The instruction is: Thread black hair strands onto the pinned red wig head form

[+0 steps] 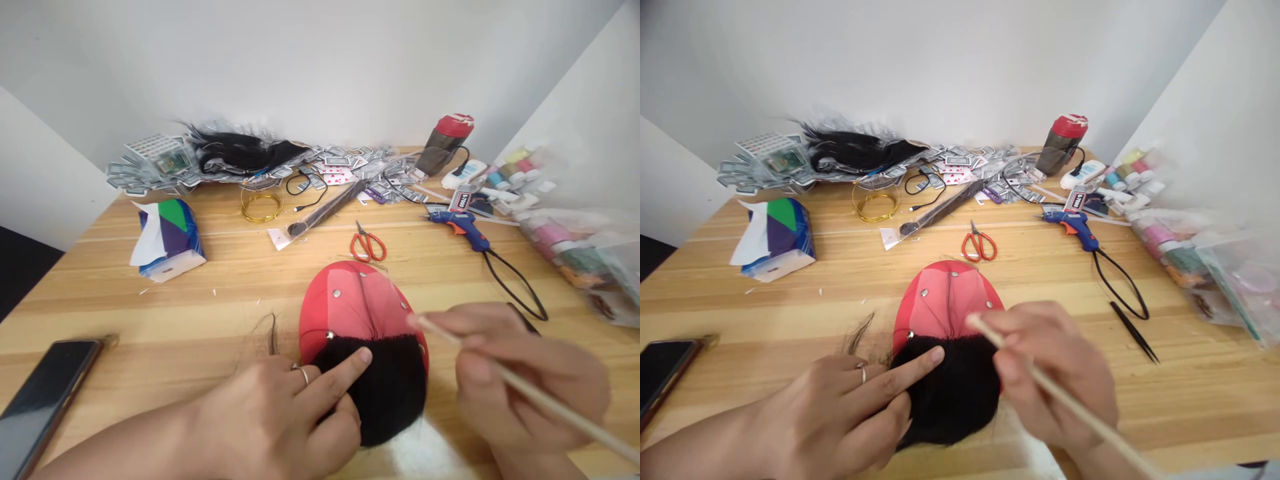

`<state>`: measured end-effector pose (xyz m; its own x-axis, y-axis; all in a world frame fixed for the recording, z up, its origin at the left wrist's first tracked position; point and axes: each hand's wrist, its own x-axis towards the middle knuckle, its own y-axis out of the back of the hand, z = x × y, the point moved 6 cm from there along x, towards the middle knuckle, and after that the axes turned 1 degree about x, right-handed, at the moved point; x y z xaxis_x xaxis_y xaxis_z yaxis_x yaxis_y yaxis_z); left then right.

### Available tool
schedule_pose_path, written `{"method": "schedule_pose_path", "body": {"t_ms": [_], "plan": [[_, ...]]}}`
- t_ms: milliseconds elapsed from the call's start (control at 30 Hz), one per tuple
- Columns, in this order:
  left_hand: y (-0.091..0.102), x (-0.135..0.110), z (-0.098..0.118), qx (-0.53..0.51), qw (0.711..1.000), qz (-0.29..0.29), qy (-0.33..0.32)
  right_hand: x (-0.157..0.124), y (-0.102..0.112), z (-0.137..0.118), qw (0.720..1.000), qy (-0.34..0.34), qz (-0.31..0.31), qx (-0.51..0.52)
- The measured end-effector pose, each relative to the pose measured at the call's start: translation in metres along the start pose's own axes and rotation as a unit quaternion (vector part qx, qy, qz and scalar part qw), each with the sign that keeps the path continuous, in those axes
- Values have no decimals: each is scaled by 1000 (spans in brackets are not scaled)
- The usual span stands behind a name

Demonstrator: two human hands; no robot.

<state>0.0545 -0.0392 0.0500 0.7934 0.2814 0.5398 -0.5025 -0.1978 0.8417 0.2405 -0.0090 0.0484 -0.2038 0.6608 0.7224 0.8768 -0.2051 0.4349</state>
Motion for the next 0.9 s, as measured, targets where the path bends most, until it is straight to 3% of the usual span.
{"method": "schedule_pose_path", "body": {"t_ms": [67, 167, 400, 767, 900], "plan": [[0, 1, 0, -2, 1000, 1, 0, 3, -14, -17, 992, 81, -93, -40], [1, 2, 0, -11, 1000, 6, 4, 7, -27, -24, 980, 114, -139, -86], [-3, -2, 1, 4, 1000, -3, 5, 5, -19, -5, 996, 29, -54, -67], [-1, -1, 0, 11, 1000, -14, -3, 4, -16, 0, 998, 23, 14, -60], [-1, -1, 0, 10, 1000, -13, -6, 4, -16, 2, 999, 3, 10, -47]]}}
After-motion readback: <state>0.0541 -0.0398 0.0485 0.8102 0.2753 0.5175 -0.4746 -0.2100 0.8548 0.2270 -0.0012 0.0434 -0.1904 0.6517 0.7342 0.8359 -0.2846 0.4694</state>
